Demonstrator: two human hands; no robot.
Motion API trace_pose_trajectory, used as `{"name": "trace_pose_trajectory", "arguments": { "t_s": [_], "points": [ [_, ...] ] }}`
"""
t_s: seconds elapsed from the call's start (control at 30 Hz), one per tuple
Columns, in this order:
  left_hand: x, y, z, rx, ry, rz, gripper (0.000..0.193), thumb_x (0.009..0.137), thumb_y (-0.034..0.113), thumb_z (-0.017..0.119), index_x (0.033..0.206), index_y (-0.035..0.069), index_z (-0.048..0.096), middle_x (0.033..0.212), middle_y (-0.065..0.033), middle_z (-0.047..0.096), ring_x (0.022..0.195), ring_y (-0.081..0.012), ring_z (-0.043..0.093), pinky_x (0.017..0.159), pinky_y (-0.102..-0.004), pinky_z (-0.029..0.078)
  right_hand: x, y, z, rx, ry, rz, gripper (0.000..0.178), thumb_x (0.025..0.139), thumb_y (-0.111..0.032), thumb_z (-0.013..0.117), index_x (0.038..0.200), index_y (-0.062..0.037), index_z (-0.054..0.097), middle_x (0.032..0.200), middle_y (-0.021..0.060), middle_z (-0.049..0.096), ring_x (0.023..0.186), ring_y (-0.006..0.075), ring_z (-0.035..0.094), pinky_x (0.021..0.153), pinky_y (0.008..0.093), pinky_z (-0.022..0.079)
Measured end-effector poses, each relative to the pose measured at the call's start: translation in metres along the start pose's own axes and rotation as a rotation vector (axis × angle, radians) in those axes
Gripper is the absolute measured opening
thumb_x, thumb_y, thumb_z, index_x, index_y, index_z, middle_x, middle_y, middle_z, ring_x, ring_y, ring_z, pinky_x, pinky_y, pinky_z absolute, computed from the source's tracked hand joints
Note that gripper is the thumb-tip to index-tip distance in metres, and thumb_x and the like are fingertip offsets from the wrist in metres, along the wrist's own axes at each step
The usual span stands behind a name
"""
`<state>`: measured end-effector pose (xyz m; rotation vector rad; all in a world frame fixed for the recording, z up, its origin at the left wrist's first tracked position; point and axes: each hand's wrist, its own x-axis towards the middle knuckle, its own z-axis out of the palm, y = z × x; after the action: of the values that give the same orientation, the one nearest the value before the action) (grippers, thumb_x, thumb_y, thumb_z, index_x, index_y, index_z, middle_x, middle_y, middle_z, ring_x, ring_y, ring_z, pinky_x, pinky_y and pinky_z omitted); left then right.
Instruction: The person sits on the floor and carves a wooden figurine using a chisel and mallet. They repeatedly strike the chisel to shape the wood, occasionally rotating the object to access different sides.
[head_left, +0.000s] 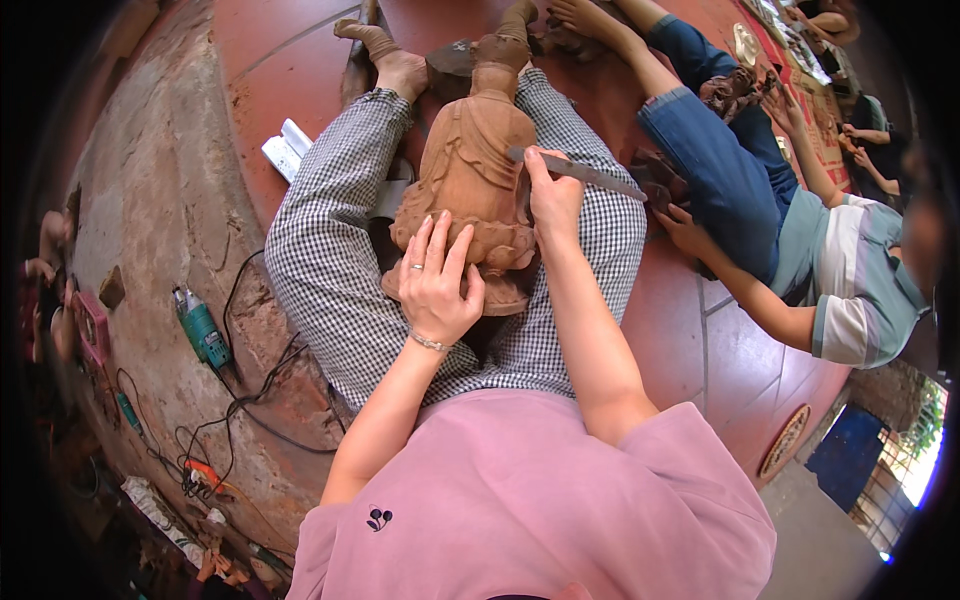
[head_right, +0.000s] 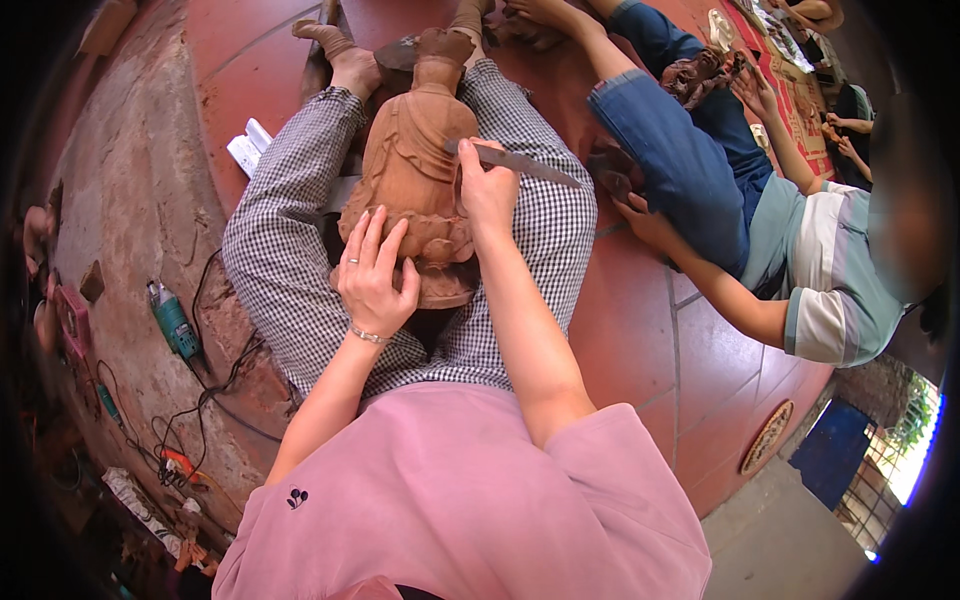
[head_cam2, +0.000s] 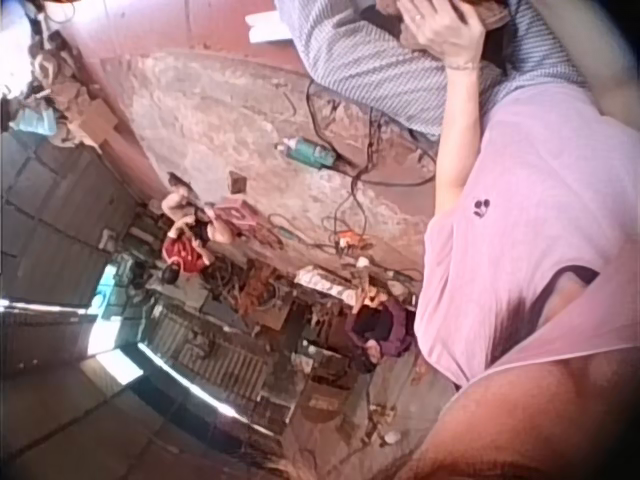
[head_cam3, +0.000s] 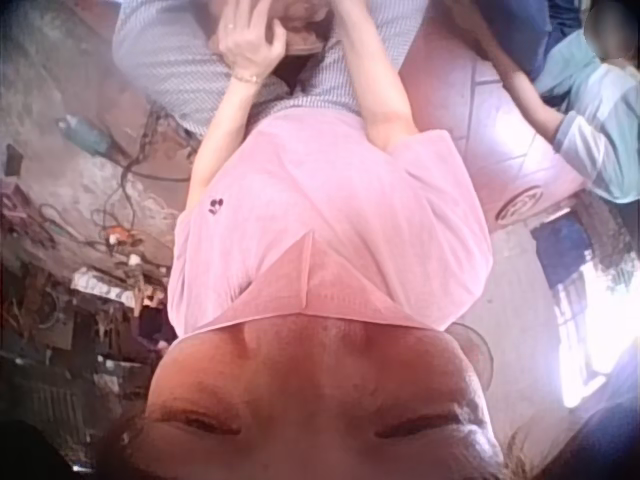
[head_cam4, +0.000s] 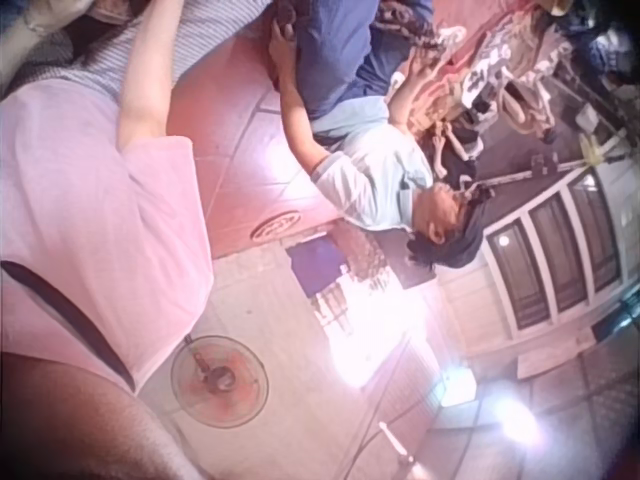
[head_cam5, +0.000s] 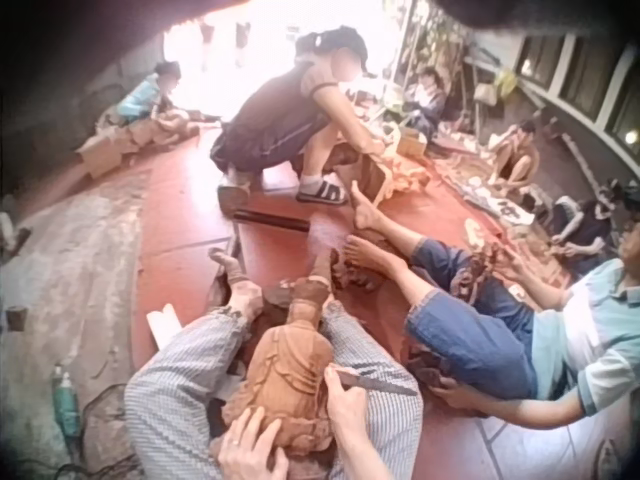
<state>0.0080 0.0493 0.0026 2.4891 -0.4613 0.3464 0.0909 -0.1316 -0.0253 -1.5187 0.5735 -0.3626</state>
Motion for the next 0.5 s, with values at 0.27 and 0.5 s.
{"name": "trace_pose_trajectory", "arguments": {
  "t_s": [0.27,0.5],
  "points": [
    [-0.002,0.001,0.001,0.004,-0.005,-0.008,0.054,0.075,0.014,0.065,0.128,0.010,0.067,0.144,-0.0143,0.057,0.135,-0.0352,0.051,0.108,-0.0481,0.044,0.009,0.012,-0.002,-0.020,0.052,-0.002,0.023,0.091,-0.018,0.073,0.097,0.0045,0.074,0.087,0.0084,0.073,0.079,0.0158,0.064,0.076,0.0311,0.051],
    [0.000,-0.001,0.001,0.001,0.013,0.000,0.054,0.074,0.013,0.066,0.128,0.010,0.067,0.143,-0.0146,0.057,0.135,-0.0351,0.051,0.108,-0.0467,0.045,0.014,-0.007,0.017,-0.203,-0.007,-0.063,0.021,0.091,-0.022,0.073,0.091,-0.0011,0.073,0.074,0.0055,0.068,0.067,0.0133,0.060,0.065,0.0298,0.047]
  ]
}}
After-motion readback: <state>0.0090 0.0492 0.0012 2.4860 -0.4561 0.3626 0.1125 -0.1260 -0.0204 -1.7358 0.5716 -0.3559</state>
